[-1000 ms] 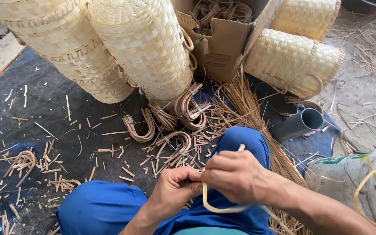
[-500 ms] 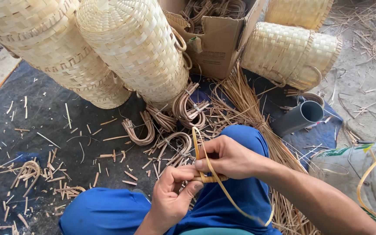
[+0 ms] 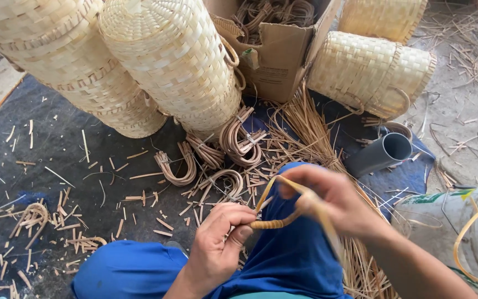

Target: The person is shown weaving bamboo basket handles, using small strips of bamboo and a needle to tie them together.

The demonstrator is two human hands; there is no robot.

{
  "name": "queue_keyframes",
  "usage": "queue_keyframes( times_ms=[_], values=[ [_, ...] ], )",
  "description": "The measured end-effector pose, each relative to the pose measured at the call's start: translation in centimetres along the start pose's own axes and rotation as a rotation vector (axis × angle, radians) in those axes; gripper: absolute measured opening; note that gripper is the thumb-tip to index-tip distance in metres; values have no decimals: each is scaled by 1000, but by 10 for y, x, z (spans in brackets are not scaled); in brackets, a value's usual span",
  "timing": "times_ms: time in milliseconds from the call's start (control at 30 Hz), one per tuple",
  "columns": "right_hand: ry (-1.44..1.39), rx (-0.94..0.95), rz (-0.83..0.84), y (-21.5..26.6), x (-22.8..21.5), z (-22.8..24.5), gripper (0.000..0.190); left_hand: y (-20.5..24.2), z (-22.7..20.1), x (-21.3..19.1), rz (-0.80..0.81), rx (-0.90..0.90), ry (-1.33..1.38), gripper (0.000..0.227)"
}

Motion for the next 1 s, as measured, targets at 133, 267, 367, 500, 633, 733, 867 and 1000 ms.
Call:
queue_keyframes(
  times_ms=[133,267,367,500,633,733,867,1000],
  values=[
    [-409,554,-312,61,-44,-86,25,26,52,2,-1,-442,304,15],
    [-982,521,-554,104,-76,-126,25,44,89,3,-64,-597,642,21],
    [-1019,591,-751,129,-94,-146,26,58,107,1,-106,-562,722,20],
    [-717,725,-789,138,-94,-150,29,47,94,-1,-150,-552,832,20],
    [-166,880,-760,123,-88,-132,32,44,83,4,-52,-600,787,20],
    [220,903,-701,102,-88,-111,34,41,81,9,-3,-617,777,19],
    [773,892,-379,91,-88,-110,36,43,85,7,36,-533,840,15],
    [691,758,-552,86,-88,-99,35,52,98,-1,50,-473,829,11]
  ],
)
Point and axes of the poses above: each hand's wrist, its own y-axis away from the middle knuckle, its own x-axis out of the palm, z = x × y, the point moved 4 cm from there along -y, towards the middle knuckle, and after that the axes turned 4 degrees about -x, right-handed, at the moved point
